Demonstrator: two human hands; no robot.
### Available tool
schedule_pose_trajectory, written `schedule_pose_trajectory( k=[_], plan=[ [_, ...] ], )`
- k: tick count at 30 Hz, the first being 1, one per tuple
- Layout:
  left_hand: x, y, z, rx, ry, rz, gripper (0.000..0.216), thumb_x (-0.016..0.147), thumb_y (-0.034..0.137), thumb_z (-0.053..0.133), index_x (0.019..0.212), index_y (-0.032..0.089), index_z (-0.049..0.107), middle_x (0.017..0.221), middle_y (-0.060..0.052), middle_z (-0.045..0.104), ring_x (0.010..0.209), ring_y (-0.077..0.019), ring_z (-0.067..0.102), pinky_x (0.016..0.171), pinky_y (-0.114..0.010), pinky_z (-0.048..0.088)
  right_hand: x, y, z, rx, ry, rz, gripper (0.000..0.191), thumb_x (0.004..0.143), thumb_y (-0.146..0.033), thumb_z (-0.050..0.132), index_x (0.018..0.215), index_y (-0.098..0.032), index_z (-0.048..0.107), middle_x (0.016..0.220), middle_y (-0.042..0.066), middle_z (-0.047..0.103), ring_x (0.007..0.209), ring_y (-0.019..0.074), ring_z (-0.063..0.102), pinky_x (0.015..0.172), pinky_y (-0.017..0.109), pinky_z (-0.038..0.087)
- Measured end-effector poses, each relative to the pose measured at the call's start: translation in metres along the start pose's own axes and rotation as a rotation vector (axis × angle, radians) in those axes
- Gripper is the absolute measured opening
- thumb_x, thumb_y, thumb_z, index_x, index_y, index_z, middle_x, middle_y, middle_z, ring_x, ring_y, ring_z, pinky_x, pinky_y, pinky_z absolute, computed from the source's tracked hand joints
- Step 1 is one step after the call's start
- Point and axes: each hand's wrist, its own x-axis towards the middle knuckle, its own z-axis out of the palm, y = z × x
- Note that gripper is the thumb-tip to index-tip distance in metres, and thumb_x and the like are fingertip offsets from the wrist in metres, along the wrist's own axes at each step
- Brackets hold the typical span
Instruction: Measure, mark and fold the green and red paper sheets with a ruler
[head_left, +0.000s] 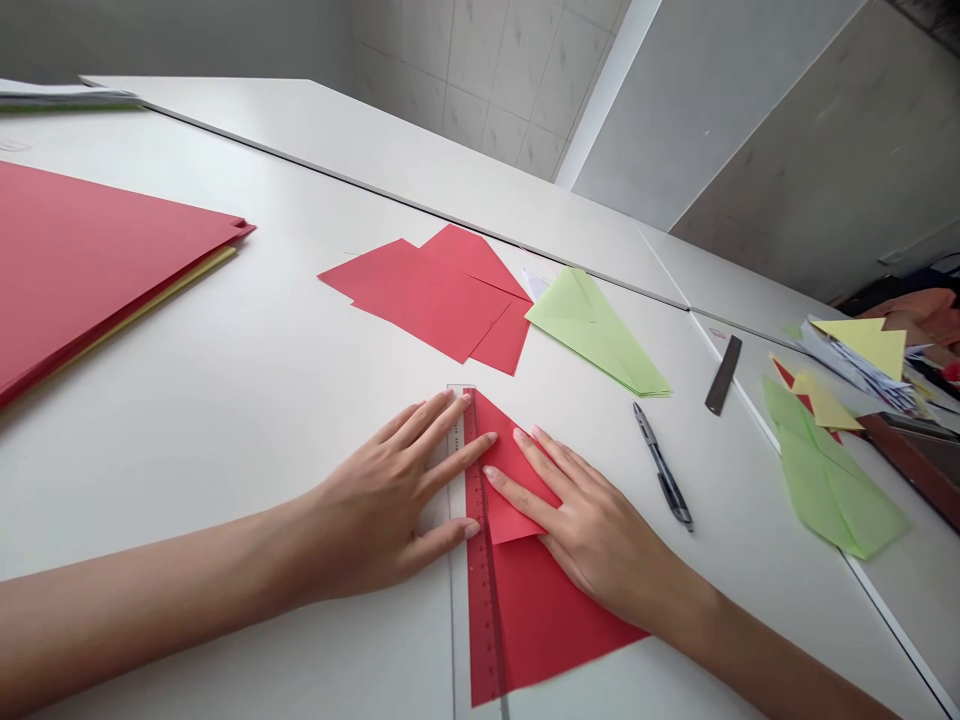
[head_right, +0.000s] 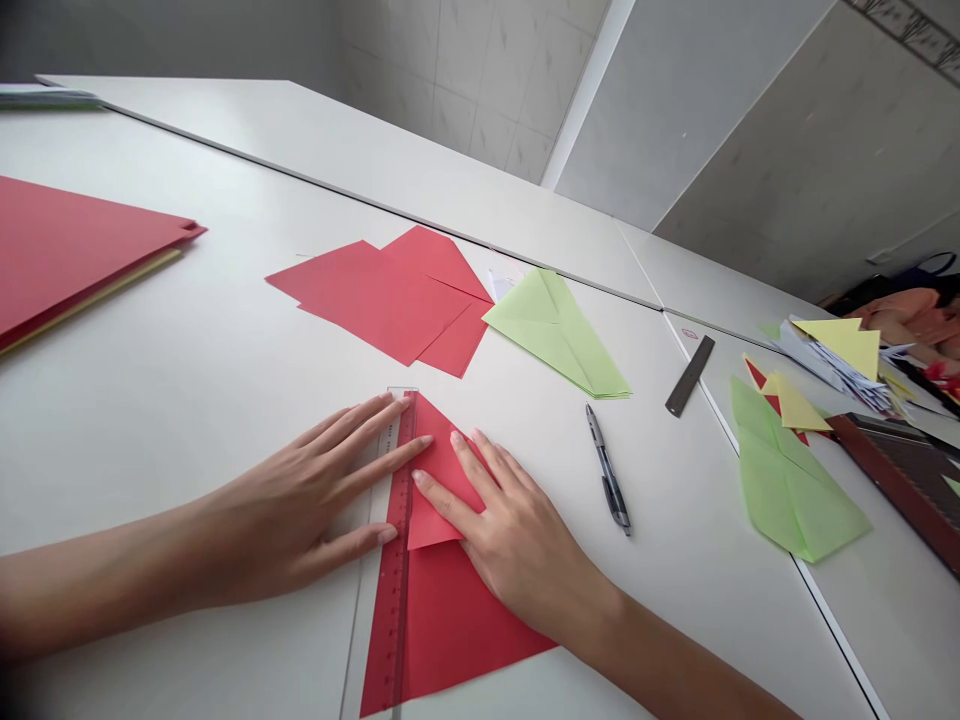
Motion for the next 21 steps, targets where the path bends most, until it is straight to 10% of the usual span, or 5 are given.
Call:
schedule_pose_trajectory(
  k=[21],
  plan=[
    [0.0005,0.0006,-0.0001,0.064,-0.003,0.020,0.074,0.097,0.055,0.042,0.151,0.006,0.034,0.158,-0.021,0.028,0.146,-0.0391,0.028,0.112,-0.054,0.041,-0.0013,-0.0026,0.0027,-0.018,0.066,-0.012,0.066,0.089,0.005,0.037,0.150,-0.018,0.041,0.156,0.019,0.036,0.148,0.0355,0.022,0.111,0.054,0.043]
  ],
)
